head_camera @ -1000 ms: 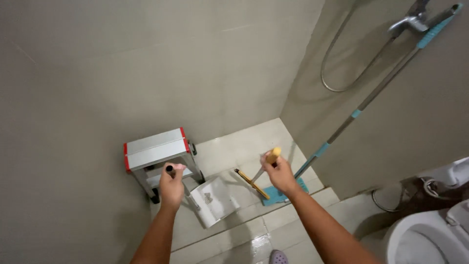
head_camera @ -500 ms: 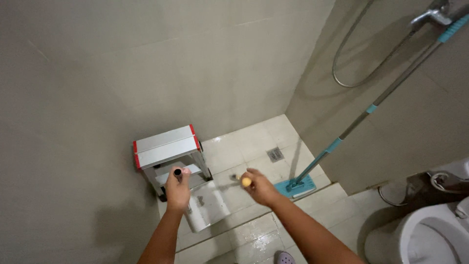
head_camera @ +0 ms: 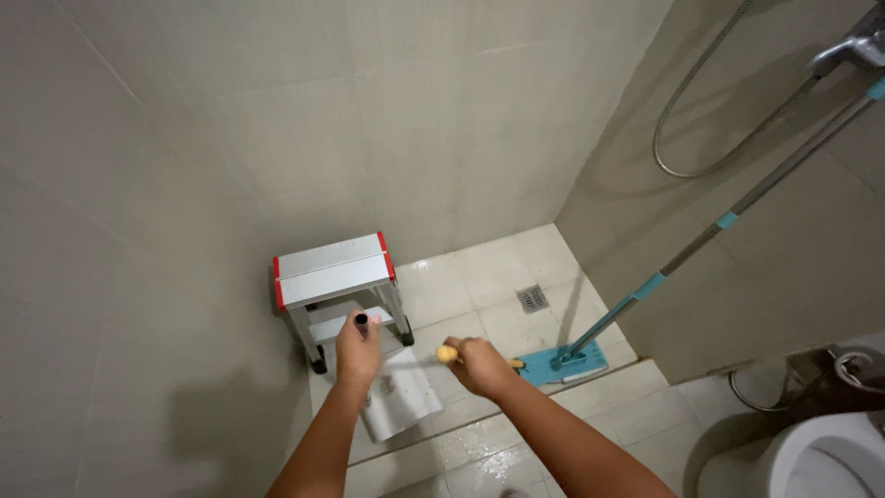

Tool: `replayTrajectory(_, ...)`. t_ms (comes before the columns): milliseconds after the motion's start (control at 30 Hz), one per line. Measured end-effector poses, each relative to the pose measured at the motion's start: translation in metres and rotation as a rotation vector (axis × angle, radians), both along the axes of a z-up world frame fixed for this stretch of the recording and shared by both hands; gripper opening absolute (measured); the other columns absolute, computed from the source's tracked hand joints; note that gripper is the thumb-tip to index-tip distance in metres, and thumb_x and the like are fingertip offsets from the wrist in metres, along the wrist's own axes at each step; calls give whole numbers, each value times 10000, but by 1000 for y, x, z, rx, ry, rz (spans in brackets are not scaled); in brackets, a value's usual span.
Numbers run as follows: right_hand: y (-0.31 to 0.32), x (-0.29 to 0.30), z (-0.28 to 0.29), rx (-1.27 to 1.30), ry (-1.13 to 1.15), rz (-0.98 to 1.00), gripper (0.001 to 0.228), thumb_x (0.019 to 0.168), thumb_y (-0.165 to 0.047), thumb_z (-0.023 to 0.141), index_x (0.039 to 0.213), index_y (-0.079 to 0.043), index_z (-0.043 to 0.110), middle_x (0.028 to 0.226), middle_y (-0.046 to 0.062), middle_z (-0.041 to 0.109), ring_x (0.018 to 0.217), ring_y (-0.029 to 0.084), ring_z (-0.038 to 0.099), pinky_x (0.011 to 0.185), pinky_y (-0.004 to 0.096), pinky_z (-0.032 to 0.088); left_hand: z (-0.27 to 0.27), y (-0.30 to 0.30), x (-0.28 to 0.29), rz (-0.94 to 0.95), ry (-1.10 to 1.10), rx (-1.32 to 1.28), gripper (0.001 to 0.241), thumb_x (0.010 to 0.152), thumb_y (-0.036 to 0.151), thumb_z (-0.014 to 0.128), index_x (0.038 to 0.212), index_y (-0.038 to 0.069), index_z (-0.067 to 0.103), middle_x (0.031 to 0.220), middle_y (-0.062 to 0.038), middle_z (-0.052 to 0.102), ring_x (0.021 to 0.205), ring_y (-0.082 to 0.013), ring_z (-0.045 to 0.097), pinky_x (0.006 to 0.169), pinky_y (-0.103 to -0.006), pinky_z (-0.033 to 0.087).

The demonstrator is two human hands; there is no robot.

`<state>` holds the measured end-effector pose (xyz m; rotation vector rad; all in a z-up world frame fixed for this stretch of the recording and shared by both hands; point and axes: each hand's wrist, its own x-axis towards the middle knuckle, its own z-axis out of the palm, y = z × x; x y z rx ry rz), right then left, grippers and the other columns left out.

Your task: The person cleans a bathroom floor using a brush and dustpan to sweep debris into a drain. They then rinse the cleaning tools under a shower head and place them back against the wall. Finally, the person opens and closes the bathroom door.

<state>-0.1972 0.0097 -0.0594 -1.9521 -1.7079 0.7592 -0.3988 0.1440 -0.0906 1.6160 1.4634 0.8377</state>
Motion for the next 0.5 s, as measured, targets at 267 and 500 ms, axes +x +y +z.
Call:
replayTrajectory(267, -20, 26, -78, 138, 21, 130, 274, 772, -3, 708, 1027, -99, 737, 1034, 188, 739, 952, 378, 702, 845, 428, 558, -22, -5, 11, -90, 75, 40, 237, 978, 236, 618, 1059, 22, 558, 891, -189, 668, 823, -353, 662, 769, -451, 511)
replayTrajectory(500, -61, 15, -75, 9, 228, 145, 262, 786, -47, 754, 1039, -105, 728, 981, 154, 752, 894, 330, 733, 785, 390, 589, -55, -21, 6, -125, 121, -68, 259, 998, 259, 598, 1095, 33, 515, 910, -212, 668, 837, -389, 671, 794, -472, 511)
